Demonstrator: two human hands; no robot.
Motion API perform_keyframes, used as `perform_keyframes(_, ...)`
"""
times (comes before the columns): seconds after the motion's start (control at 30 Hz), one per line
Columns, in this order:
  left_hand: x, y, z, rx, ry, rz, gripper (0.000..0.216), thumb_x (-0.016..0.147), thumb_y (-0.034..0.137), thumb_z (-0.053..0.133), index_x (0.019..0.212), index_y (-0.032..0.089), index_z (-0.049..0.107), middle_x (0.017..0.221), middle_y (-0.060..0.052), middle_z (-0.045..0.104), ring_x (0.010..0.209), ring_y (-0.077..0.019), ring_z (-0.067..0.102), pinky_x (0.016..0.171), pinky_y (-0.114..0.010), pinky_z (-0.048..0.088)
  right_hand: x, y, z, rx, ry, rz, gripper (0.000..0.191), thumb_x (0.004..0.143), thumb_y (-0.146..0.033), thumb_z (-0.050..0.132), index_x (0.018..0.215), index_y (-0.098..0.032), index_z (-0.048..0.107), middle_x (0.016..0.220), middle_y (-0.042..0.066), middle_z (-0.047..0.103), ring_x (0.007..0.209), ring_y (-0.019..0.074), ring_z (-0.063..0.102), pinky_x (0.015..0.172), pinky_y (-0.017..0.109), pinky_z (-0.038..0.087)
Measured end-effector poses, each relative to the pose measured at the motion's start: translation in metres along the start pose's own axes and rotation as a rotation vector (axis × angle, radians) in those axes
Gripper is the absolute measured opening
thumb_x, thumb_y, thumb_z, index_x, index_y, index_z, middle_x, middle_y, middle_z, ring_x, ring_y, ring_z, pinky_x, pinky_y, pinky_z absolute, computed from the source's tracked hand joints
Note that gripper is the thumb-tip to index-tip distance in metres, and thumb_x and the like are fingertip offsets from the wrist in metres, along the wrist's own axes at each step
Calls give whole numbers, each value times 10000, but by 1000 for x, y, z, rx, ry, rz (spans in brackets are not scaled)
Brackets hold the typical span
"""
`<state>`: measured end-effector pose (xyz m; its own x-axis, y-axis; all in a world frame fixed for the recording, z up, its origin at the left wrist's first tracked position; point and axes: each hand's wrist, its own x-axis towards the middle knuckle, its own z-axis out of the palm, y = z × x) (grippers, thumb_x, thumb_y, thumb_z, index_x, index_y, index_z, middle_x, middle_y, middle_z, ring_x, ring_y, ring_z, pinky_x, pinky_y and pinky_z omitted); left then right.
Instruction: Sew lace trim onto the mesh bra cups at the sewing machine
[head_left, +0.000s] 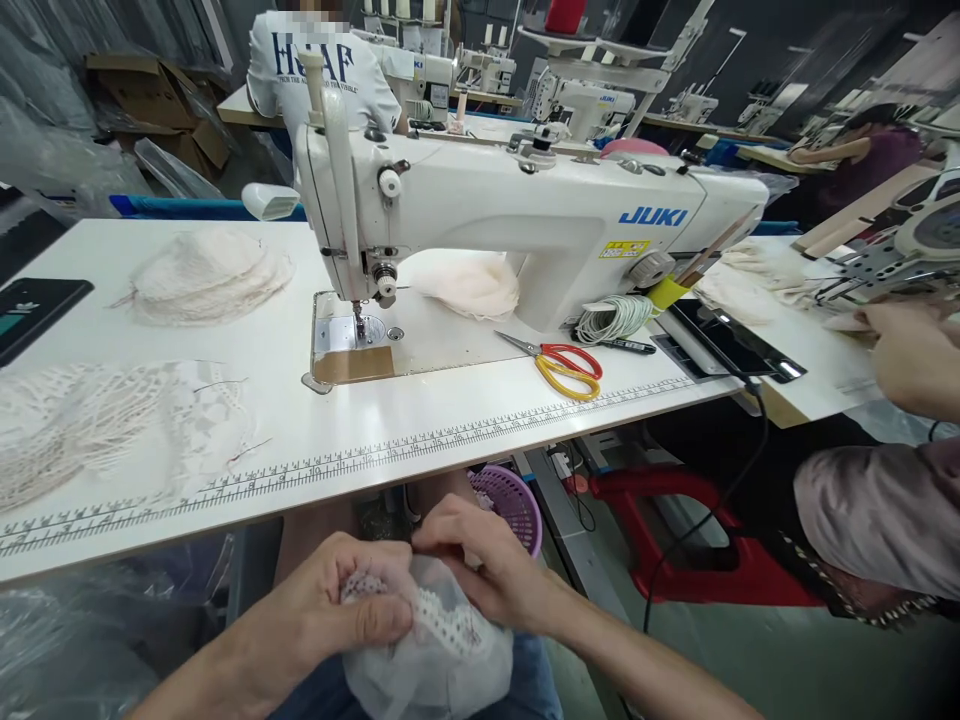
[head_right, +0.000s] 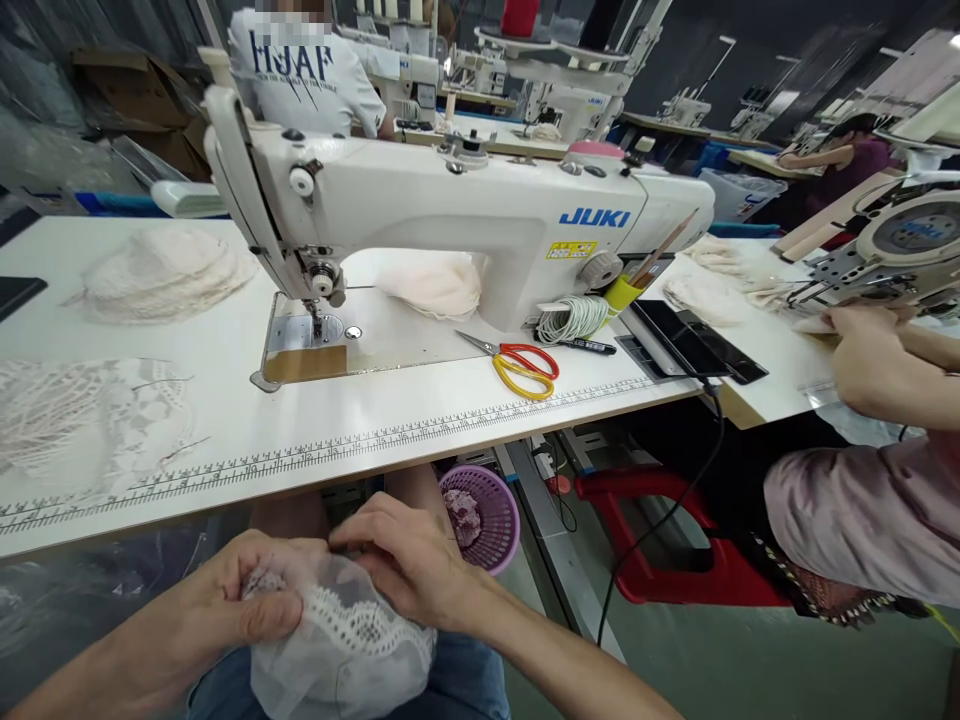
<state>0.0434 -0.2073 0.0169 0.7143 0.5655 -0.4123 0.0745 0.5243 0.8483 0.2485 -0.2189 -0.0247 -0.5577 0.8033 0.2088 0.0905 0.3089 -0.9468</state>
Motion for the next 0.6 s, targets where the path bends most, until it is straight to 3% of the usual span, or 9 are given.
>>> perform_keyframes(0.07, 3, 6, -4, -51, 1, -56, 268, 731, 388, 681, 690, 123, 676, 701, -20, 553, 658, -151, 488, 606, -243, 359, 3, 3, 5, -191, 128, -160, 332, 855, -203, 530, 1182, -200, 466, 922, 56, 539, 817, 140, 512, 693, 252, 426)
perform_keyframes(0.17, 6, 14, -10, -73, 22, -119, 259, 715, 367, 697, 671, 117, 645, 649, 0, 543, 619, -128, 452, 589, -233, 333, 8, 7, 8, -315, 130, -308, 365, 816, -162, 572, 1160, -250, 486, 991, 47, 510, 808, 127, 507, 675, 229, 427)
perform_keyframes(0.37, 5, 27, -15, 25, 71, -110, 248, 703, 338, 686, 607, 130, 592, 603, 33, 476, 590, -106, 372, 541, -217, 270, 19, 2, -3, -524, 41, -380, 160, 856, -165, 515, 937, -217, 643, 945, 37, 538, 765, 126, 495, 669, 239, 404)
perform_keyframes(0.6, 10, 45, -37, 196, 109, -145, 162, 679, 258, 666, 605, 122, 616, 549, 30, 486, 560, -109, 385, 523, -221, 261, 39, -16, -9, -730, 107, -535, 137, 915, -187, 476, 914, -181, 613, 774, 15, 579, 630, 100, 485, 574, 231, 360)
